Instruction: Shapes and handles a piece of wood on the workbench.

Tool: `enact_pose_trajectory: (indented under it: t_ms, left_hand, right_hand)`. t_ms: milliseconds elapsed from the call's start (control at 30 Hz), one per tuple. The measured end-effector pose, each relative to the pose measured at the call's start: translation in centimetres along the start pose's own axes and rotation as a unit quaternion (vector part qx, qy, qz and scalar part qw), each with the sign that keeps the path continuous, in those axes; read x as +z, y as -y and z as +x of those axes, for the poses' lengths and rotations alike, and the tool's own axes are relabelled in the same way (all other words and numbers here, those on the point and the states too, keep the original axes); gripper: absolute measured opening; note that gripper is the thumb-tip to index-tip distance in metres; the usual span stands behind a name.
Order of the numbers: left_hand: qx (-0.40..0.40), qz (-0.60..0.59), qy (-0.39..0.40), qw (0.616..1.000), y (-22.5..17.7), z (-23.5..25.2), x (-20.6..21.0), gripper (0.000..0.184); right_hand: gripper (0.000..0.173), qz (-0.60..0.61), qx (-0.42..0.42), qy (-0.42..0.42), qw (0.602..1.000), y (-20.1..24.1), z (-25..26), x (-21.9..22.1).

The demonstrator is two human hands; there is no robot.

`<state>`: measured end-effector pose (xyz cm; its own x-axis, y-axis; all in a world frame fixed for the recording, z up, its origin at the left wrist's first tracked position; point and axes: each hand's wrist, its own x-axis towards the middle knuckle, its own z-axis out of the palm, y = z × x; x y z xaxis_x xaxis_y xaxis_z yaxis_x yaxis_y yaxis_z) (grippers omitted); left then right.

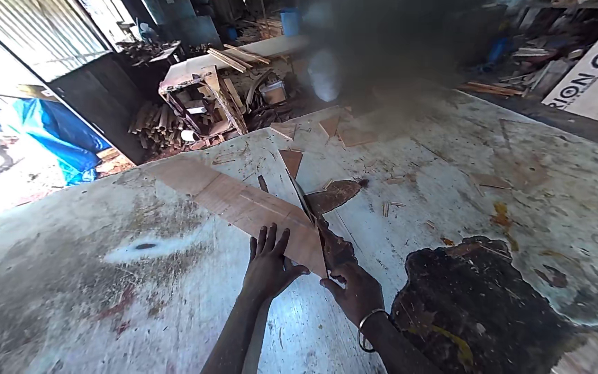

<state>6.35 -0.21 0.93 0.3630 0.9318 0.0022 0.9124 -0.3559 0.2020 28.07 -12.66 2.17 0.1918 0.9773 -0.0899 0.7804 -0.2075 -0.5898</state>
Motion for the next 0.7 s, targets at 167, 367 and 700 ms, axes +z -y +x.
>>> enact_pose_trajectory:
  t_ms: [167,367,700]
  left_hand:
    - [0.002,0.009,0.013,1.000,0.6,1.3,-0.2,0.121]
    - [0.028,0.003,0.000,1.000,1.7,3.2,-0.5,0.121]
    - [0.201,-0.013,-0.030,0.979,3.0,1.4,-0.1,0.095]
  right_hand:
    - [0.056,-0.022,0.044,0.041,0.998,0.9,0.7,-1.0]
    - [0.062,-0.039,0.074,0.041,0.996,1.8,1.9,-1.0]
    - [0.045,-0.001,-0.105,0.001,0.994,-2.1,-0.9,0.9]
